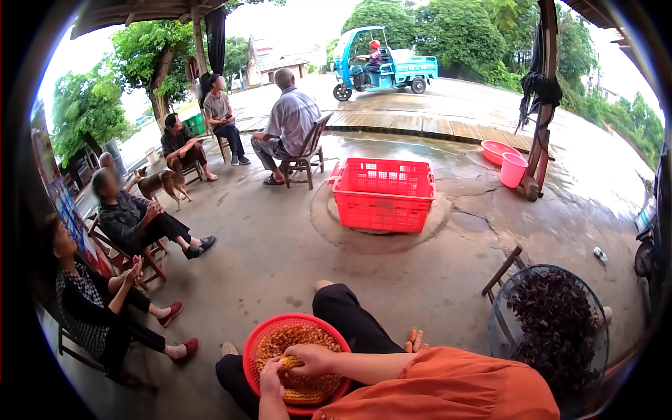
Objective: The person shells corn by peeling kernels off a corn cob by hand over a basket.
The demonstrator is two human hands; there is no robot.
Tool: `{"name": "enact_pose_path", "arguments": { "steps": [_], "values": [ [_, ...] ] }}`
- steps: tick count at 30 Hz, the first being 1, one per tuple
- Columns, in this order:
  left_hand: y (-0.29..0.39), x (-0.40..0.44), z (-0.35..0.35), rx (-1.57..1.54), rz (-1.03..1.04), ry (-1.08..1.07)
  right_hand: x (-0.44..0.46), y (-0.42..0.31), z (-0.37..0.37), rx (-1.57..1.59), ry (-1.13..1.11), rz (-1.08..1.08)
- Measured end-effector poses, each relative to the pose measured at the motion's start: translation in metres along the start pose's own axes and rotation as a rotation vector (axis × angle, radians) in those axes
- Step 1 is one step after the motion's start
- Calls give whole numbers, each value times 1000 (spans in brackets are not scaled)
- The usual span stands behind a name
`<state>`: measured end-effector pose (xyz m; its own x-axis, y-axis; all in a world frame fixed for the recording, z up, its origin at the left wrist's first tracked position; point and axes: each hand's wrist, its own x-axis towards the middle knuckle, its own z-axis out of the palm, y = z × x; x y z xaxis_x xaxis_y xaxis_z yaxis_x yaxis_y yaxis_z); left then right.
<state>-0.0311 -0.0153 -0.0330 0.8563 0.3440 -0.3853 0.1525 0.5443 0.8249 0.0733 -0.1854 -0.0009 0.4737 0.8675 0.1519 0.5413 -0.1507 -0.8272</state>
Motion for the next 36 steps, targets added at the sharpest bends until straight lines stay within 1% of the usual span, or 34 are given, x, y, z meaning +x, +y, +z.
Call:
{"name": "enact_pose_path", "arguments": {
  "steps": [4,6,13,16,19,20,22,23,24,25,26,27,28,29,30,31,32,33,34,36],
  "values": [
    [-4,4,-5,-9,9,-12,0,-1,-1,-6,-8,13],
    [-3,4,-7,39,-18,-30,0,-1,-1,-11,-15,14],
    [-2,2,-2,37,15,-17,1,-4,-2,-30,-42,25],
    [2,-3,4,24,-5,23,0,-4,-1,-47,-36,-7],
    [7,-7,9,57,3,4,1,-3,1,-53,-38,-35],
    [2,-3,6,50,10,19,2,1,1,-50,-54,-45],
    [-13,13,-11,131,29,-45,2,7,4,-68,-35,-58],
    [-11,9,0,98,70,-16,0,4,2,-76,-27,-22],
    [-14,18,6,109,31,-6,0,-1,-5,-79,-57,-10],
    [-14,18,5,185,20,-38,-3,-19,-15,-44,-25,-20],
    [-34,36,-6,216,74,-44,4,16,2,-3,-45,-32],
    [-30,33,0,238,98,-52,2,2,-1,-97,30,-65],
    [-50,51,-15,210,84,-97,2,1,3,-125,42,-60],
    [-35,38,-4,218,117,-95,3,4,10,-155,39,-19],
    [-28,29,-3,319,126,-24,5,-3,10,-177,13,-49],
    [-22,20,-5,276,108,-2,6,-2,15,-176,4,-65],
    [-22,16,-5,236,83,-5,4,-15,16,-177,18,-28],
    [-23,20,-10,260,115,7,7,-17,18,-191,-3,-52],
    [-27,23,0,277,137,25,7,-13,8,-201,-35,-71],
    [-29,24,-2,258,139,46,9,-5,12,-174,-22,-118]
  ]
}}
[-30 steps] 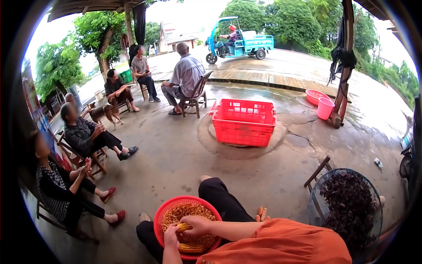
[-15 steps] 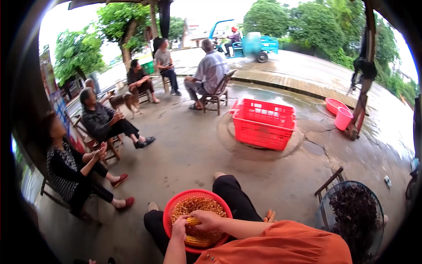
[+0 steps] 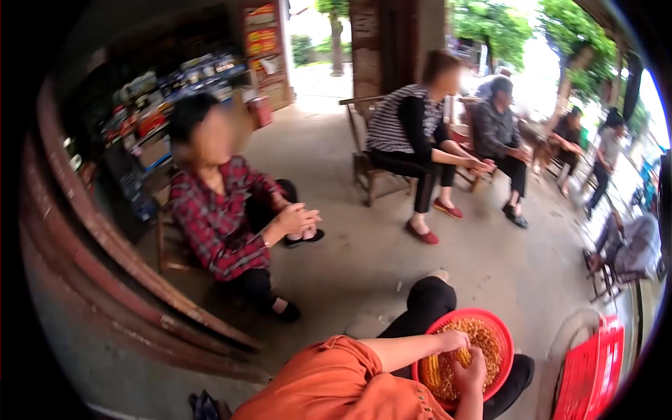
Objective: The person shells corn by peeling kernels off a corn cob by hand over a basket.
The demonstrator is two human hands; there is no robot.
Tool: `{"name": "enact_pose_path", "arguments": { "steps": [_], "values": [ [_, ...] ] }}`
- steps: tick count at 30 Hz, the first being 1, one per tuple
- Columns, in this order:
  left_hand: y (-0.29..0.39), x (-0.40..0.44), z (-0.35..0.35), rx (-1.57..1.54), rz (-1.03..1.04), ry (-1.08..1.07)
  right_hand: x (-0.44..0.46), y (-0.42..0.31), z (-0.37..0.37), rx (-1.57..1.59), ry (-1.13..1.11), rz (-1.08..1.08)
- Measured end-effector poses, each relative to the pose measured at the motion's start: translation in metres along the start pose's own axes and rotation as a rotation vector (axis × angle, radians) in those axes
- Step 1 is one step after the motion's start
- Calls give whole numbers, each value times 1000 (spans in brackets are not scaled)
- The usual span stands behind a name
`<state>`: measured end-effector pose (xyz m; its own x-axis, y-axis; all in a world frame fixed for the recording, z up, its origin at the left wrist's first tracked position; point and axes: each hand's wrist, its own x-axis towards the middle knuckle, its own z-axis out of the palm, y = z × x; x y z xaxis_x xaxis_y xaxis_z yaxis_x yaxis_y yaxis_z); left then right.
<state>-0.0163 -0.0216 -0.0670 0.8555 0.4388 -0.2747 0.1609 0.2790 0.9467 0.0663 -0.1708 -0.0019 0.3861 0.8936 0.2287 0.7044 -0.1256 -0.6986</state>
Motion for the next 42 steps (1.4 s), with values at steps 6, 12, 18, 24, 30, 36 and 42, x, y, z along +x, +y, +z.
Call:
{"name": "enact_pose_path", "arguments": {
  "steps": [6,12,18,24,30,36,42],
  "values": [
    [17,-17,0,-101,-89,38,5,-5,0,50,-46,-16],
    [10,-16,-7,-84,-84,97,15,-9,-2,107,-93,-42],
    [20,-26,-2,-143,-134,142,15,3,1,216,-97,47],
    [21,-28,0,-414,-201,56,7,8,-1,219,-33,98],
    [10,-17,-1,-283,-122,1,7,27,2,236,0,99],
    [15,-21,2,-241,-91,8,5,23,2,290,44,94],
    [13,-20,6,-263,-72,38,5,20,-2,325,48,116]
  ]
}}
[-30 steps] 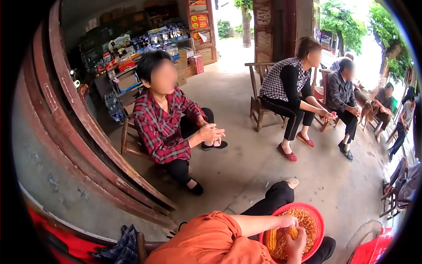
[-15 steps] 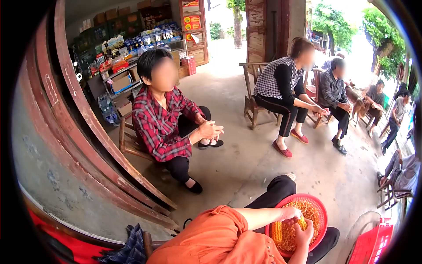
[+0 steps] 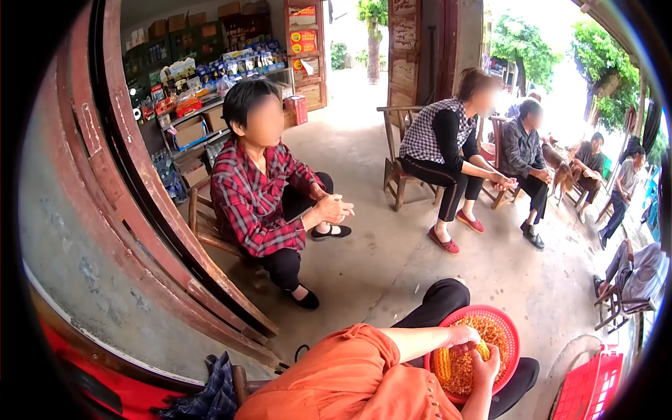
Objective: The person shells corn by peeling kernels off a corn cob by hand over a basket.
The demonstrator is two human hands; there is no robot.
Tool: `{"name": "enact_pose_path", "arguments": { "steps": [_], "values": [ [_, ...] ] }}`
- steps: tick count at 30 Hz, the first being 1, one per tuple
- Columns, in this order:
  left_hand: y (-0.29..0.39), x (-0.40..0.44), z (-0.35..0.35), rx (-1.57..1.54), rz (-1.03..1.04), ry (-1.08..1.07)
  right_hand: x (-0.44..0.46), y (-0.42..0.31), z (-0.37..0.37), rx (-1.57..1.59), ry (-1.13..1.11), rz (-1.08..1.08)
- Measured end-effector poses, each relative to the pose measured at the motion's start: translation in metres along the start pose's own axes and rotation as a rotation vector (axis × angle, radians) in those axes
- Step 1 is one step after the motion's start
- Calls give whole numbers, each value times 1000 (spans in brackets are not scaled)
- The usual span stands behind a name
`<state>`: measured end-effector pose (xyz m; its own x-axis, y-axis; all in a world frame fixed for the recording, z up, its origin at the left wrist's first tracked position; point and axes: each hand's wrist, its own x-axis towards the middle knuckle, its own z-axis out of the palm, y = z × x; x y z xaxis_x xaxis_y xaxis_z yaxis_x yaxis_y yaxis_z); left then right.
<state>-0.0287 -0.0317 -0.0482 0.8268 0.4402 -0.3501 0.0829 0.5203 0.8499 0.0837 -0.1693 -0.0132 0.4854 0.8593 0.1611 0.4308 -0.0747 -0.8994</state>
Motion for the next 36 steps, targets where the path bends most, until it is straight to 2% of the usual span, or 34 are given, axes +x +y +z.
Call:
{"name": "enact_pose_path", "arguments": {
  "steps": [3,6,7,8,9,10,11,12,13,15,16,18,22,24,36],
  "values": [
    [-1,1,0,36,47,2,-1,-3,-1,-138,-15,-59],
    [-3,-4,-2,115,44,37,0,10,4,-125,-23,-78],
    [-11,-1,-8,221,164,29,-4,-7,3,-186,-31,-27],
    [-14,10,-9,332,286,-10,1,21,9,-233,-17,-121],
    [-14,6,-14,352,260,-19,-1,12,9,-302,-38,-117],
    [-14,6,-20,352,137,-45,-4,1,12,-268,-41,-68],
    [-23,6,-19,335,182,17,-6,-3,10,-307,-101,24],
    [-19,4,-21,233,148,-47,-5,-9,8,-410,-89,-7],
    [-13,-3,-22,228,91,-38,-7,-6,6,-256,-109,18],
    [-14,3,-35,192,-60,-1,-7,8,9,-223,-93,62],
    [-29,11,-42,238,126,-46,-4,11,7,-180,-132,84],
    [-10,-7,-22,193,78,26,-3,10,2,-74,-149,182],
    [-10,7,-36,213,20,29,-2,3,0,-41,-173,175],
    [-6,7,-35,-51,-36,-11,2,8,0,-31,-159,151],
    [4,1,-27,-47,-46,-11,4,13,1,44,-173,245]
  ]
}}
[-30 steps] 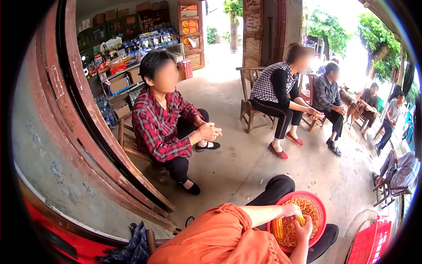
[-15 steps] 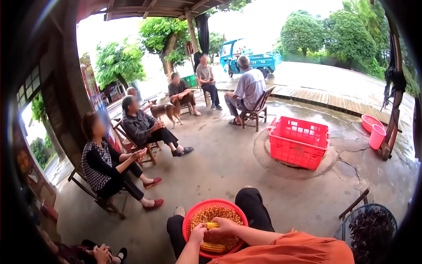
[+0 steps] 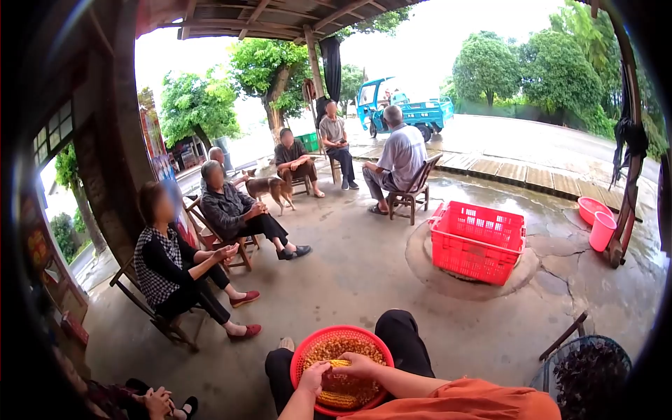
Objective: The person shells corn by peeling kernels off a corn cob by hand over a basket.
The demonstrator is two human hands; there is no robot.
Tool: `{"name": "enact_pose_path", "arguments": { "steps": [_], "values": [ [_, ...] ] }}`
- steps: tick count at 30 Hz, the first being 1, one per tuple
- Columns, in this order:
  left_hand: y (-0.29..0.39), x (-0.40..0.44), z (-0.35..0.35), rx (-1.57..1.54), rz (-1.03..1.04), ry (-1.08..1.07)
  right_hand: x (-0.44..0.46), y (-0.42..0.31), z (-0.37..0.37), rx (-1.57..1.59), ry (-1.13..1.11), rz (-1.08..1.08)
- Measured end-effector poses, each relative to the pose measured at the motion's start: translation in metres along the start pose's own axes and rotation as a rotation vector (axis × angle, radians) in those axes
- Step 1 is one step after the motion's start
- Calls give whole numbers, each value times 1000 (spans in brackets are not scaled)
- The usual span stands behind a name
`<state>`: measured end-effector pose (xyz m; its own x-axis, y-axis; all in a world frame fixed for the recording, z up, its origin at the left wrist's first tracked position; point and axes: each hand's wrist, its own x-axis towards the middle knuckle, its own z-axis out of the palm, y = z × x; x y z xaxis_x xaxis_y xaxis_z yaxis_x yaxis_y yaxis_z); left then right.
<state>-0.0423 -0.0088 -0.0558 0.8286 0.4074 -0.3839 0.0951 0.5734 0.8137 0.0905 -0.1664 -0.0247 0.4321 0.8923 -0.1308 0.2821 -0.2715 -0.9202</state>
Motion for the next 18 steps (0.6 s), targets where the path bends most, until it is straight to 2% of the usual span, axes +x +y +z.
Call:
{"name": "enact_pose_path", "arguments": {
  "steps": [4,8,12,14,18],
  "values": [
    [8,-7,3,-13,-1,-87,-6,-9,0,60,-21,27],
    [15,-19,12,77,-23,1,-4,-6,0,96,-72,-6],
    [6,-10,4,128,24,4,-14,-20,-3,-30,-72,-72],
    [1,-9,3,123,40,10,-16,-24,0,-189,-13,-78],
    [5,-13,8,169,71,-9,-17,-28,-2,-175,13,-49]
  ]
}}
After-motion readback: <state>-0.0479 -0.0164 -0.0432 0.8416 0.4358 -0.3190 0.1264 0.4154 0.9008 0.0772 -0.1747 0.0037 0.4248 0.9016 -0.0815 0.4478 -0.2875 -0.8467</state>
